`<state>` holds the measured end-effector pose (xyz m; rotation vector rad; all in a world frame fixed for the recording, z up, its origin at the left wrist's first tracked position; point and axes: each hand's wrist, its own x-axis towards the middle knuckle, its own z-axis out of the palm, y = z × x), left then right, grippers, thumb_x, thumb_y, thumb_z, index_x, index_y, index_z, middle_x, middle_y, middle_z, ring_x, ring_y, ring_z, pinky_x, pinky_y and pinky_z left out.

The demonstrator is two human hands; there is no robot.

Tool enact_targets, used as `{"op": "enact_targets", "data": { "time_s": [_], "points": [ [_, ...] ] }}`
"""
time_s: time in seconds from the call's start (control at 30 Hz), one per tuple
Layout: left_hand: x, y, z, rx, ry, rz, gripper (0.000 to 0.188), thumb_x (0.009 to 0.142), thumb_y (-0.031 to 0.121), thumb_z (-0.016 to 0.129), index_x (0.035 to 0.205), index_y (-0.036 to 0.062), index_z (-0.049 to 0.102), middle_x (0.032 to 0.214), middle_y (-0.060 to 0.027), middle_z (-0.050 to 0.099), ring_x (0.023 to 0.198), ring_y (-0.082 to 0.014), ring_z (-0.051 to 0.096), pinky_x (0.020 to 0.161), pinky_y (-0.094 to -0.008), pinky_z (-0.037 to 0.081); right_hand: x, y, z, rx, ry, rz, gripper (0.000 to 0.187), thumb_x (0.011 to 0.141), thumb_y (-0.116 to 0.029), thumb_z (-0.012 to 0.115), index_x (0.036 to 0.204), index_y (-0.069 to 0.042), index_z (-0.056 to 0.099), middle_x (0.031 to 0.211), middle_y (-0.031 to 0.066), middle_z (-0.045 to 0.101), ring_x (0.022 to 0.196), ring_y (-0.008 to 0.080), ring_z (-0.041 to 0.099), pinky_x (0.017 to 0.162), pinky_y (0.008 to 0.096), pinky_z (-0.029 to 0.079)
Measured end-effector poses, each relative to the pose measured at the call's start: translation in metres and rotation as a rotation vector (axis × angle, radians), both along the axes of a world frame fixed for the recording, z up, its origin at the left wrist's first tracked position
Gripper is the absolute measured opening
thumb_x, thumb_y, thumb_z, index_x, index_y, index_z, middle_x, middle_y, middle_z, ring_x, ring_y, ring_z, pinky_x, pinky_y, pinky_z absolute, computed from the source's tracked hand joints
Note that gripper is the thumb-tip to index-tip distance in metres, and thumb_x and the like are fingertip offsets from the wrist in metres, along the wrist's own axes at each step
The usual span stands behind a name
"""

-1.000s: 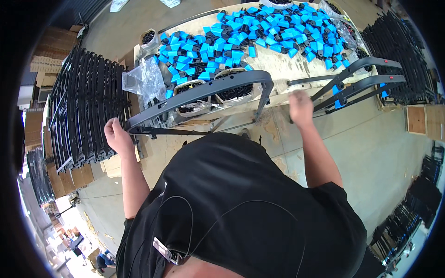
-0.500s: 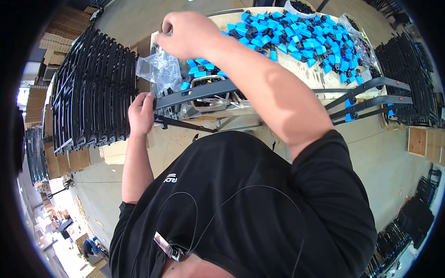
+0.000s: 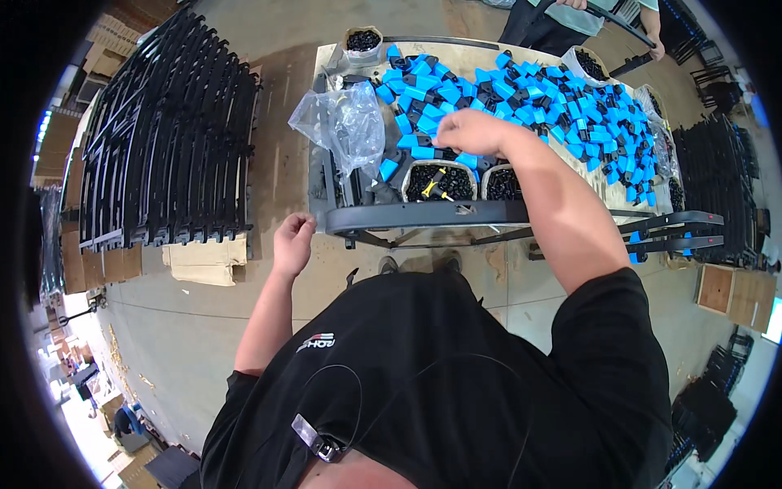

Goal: Assembling metal frame components by attaching plastic caps and connectors using hand tools.

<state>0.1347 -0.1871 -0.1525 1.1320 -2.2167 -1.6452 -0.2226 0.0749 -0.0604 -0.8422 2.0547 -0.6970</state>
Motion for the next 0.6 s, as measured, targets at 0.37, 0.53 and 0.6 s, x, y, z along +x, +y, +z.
{"op": "enact_targets", "data": {
  "time_s": [0.37, 0.53, 0.6],
  "points": [
    [-0.181, -0.062, -0.020, -0.482, 0.091, -0.448, 0.024, 0.092, 0.018, 0.059, 0.103, 0.0018, 0.074, 0.092, -0.0190, 0.075, 0.083, -0.0324, 0.073, 0.079, -0.0402, 0.057, -0.003, 0.004, 0.017, 0.225, -0.165, -0.058, 0.039, 0.092, -0.038, 0.069, 0.112, -0.004, 0.070, 0.093, 0.0075, 0.067, 0.088, 0.0178, 0.060, 0.079, 0.0354, 0.047],
    [-0.237, -0.051, 0.036, -0.820, -0.522, -0.664, 0.031, 0.087, 0.021, 0.054, 0.100, 0.0018, 0.075, 0.099, -0.0277, 0.072, 0.095, -0.0423, 0.070, 0.087, -0.0490, 0.055, -0.011, 0.015, 0.027, 0.339, 0.049, 0.028, 0.046, 0.095, -0.045, 0.059, 0.114, -0.005, 0.073, 0.104, 0.0123, 0.073, 0.098, 0.0240, 0.067, 0.088, 0.0411, 0.050],
    [-0.229, -0.019, 0.082, -0.699, -0.198, -0.632, 0.030, 0.090, 0.022, 0.056, 0.100, 0.0005, 0.075, 0.097, -0.0250, 0.073, 0.091, -0.0412, 0.071, 0.081, -0.0460, 0.055, -0.012, 0.021, 0.027, 0.276, 0.167, 0.111, 0.048, 0.096, -0.047, 0.056, 0.111, -0.005, 0.075, 0.103, 0.0167, 0.074, 0.098, 0.0313, 0.069, 0.092, 0.0456, 0.051]
  ]
}}
